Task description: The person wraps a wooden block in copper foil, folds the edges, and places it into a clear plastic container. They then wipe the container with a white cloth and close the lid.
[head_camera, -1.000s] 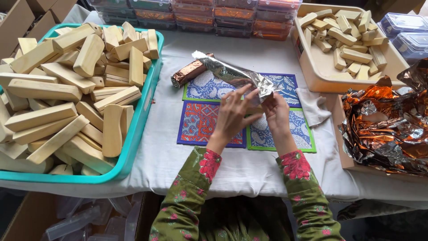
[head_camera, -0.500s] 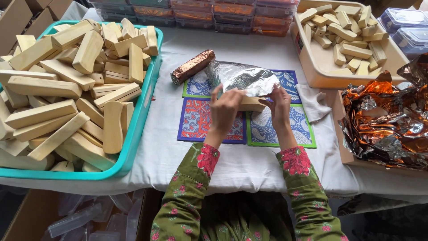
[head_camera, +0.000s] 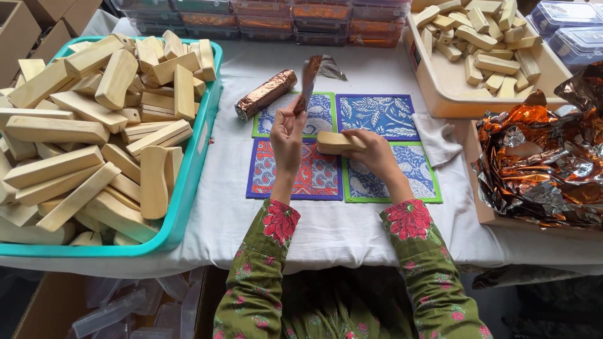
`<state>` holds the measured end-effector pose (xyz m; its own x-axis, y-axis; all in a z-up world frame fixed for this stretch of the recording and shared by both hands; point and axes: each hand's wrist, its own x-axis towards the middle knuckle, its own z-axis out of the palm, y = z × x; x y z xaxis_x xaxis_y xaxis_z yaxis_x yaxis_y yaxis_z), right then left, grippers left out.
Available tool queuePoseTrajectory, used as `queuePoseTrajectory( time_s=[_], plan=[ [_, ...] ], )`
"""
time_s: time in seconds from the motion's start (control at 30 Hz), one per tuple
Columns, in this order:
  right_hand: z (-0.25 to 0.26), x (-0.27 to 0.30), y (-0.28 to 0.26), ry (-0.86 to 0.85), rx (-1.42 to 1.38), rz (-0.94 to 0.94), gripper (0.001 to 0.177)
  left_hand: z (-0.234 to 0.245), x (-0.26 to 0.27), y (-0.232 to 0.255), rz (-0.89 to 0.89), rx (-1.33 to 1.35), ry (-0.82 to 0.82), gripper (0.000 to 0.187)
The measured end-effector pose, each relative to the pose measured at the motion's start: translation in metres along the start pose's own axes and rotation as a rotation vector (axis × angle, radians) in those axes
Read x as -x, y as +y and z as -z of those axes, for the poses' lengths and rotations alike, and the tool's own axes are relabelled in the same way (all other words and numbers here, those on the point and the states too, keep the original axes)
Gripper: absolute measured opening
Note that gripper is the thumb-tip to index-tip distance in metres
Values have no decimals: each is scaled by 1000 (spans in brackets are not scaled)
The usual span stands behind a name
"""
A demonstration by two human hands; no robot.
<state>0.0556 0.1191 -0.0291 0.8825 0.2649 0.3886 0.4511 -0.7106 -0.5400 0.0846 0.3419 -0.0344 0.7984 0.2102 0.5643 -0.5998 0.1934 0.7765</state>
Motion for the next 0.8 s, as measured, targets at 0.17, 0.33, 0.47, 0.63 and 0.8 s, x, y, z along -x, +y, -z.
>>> queuePoseTrajectory(
  time_s=[0.17,0.33,0.47,0.63,0.8],
  plan=[
    [2,2,15,47,71,-100,56,-13,7,26,-34,-523,-186,7],
    [21,6,40,318,75,-220,54,-27,29,0,-333,-840,-486,10],
    [33,8,56,547,-180,-366,54,-30,48,-16,-320,-886,-753,13],
    [35,6,57,632,-542,-226,53,-37,60,-40,-283,-787,-876,13],
    [26,4,40,316,-700,-252,60,-45,40,37,-121,-898,-904,20]
  ],
)
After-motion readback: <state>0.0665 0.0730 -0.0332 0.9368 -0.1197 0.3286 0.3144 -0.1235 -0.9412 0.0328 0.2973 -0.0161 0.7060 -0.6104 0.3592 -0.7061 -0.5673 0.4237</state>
